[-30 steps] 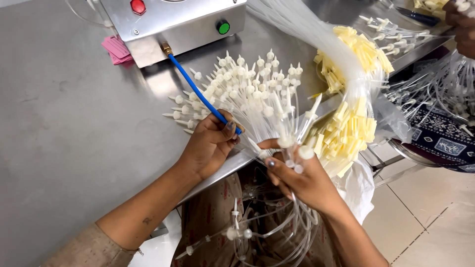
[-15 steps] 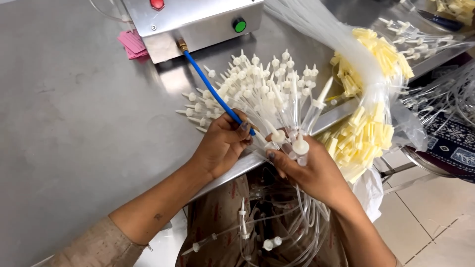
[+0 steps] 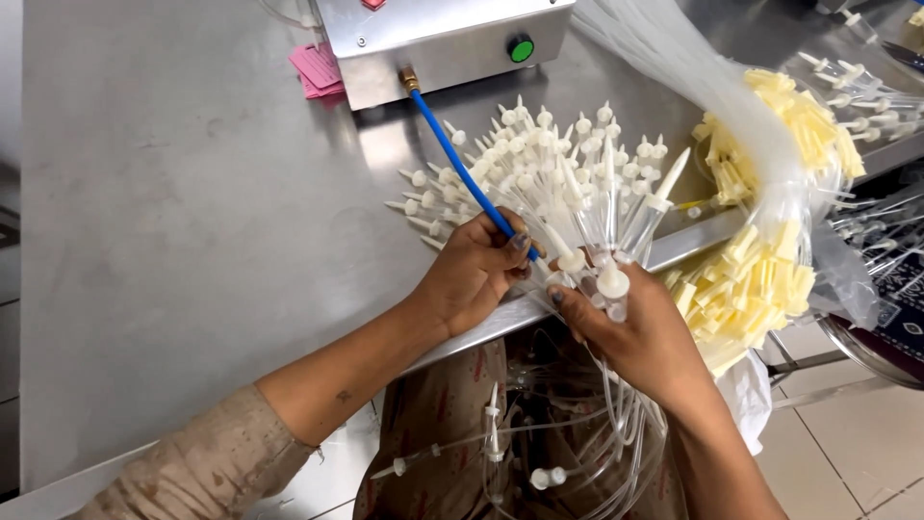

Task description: Manufacturing and bundling plastic components for personal care or medical products at a workstation.

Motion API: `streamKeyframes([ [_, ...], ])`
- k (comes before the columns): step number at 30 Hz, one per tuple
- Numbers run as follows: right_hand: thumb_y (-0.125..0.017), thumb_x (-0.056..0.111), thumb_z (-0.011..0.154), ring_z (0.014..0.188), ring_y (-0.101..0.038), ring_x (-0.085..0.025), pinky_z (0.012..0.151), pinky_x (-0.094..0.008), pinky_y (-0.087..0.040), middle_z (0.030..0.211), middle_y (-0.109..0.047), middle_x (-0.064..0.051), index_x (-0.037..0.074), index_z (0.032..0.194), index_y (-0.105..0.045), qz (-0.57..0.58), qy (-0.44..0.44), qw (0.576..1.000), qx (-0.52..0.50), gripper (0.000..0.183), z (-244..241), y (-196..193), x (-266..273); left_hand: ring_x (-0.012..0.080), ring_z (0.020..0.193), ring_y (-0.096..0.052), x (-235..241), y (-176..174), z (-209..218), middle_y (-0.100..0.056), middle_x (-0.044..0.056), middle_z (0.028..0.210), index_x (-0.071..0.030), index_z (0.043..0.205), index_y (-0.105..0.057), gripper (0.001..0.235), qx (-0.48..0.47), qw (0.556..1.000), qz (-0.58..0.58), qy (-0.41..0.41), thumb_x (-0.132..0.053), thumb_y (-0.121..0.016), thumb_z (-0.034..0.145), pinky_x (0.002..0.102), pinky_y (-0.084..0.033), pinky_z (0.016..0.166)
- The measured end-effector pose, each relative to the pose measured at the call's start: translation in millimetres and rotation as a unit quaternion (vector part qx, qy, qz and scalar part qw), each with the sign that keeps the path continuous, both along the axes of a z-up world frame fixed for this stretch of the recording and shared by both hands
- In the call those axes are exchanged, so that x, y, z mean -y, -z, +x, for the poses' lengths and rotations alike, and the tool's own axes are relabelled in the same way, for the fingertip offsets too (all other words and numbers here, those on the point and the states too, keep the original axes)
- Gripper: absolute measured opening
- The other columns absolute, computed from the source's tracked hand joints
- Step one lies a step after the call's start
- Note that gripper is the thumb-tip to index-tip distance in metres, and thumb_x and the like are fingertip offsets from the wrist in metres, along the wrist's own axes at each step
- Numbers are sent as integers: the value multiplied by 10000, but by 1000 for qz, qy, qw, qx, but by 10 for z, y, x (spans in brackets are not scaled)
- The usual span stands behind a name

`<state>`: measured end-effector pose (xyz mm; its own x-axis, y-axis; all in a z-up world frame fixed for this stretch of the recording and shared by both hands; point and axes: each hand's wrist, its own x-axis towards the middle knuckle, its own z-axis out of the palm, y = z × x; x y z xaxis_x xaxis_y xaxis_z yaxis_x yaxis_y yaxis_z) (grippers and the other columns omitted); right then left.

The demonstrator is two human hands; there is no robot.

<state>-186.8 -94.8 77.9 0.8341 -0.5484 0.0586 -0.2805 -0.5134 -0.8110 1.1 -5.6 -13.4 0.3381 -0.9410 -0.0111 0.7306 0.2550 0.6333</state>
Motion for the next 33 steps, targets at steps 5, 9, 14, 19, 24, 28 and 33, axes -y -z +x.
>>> streamKeyframes([
  [5,-623,138,968,501,-566,-116,428,-253,-434,680,-641,-57,66,1121,-574,118,-4,993,28,176,208,-6,0,152,858,-608,21,3,-26,-684,42,914,-89,997,-622,130,2,1000,1,-11,15,-681,945,340,-473,801],
  [9,-562,92,984,374,-458,-91,300,-221,-335,613,-579,-79,94,1133,-536,416,-4,899,138,152,259,117,73,143,879,-612,29,33,-32,-663,22,923,-92,1030,-600,177,4,1000,-19,-10,50,-668,950,339,-496,797],
  [14,-538,94,1008,417,-522,-121,334,-229,-405,660,-604,-98,70,1109,-535,566,2,805,179,104,163,180,91,154,896,-638,17,-23,-45,-668,35,924,-104,1029,-605,204,17,1000,6,-13,64,-651,923,335,-502,790],
  [19,-545,78,983,536,-615,-188,436,-293,-513,725,-655,-155,35,1041,-542,523,-46,837,154,72,-318,297,290,150,901,-640,6,-31,19,-677,35,931,-95,1044,-617,205,-5,999,32,-4,60,-666,919,321,-496,786],
  [24,-665,-128,790,677,-656,-212,600,-312,-542,760,-681,-166,-73,1160,-653,463,-116,863,166,374,-591,373,397,173,900,-649,-35,-124,-17,-702,74,943,-76,1018,-619,133,0,1000,21,1,7,-689,942,332,-525,866],
  [28,-669,-208,754,701,-647,-216,605,-319,-541,862,-675,-161,-73,1077,-675,425,-53,885,184,351,-432,408,306,156,910,-665,-62,-175,-28,-706,58,936,-86,1010,-622,153,2,998,58,-6,18,-682,915,328,-514,845],
  [33,-720,-242,765,873,-650,-203,721,-320,-585,1007,-620,-157,-60,901,-690,335,-36,909,245,229,-318,438,322,150,890,-660,-72,-158,-13,-716,74,944,-87,1007,-624,121,-2,999,37,0,7,-669,944,303,-505,827],
])
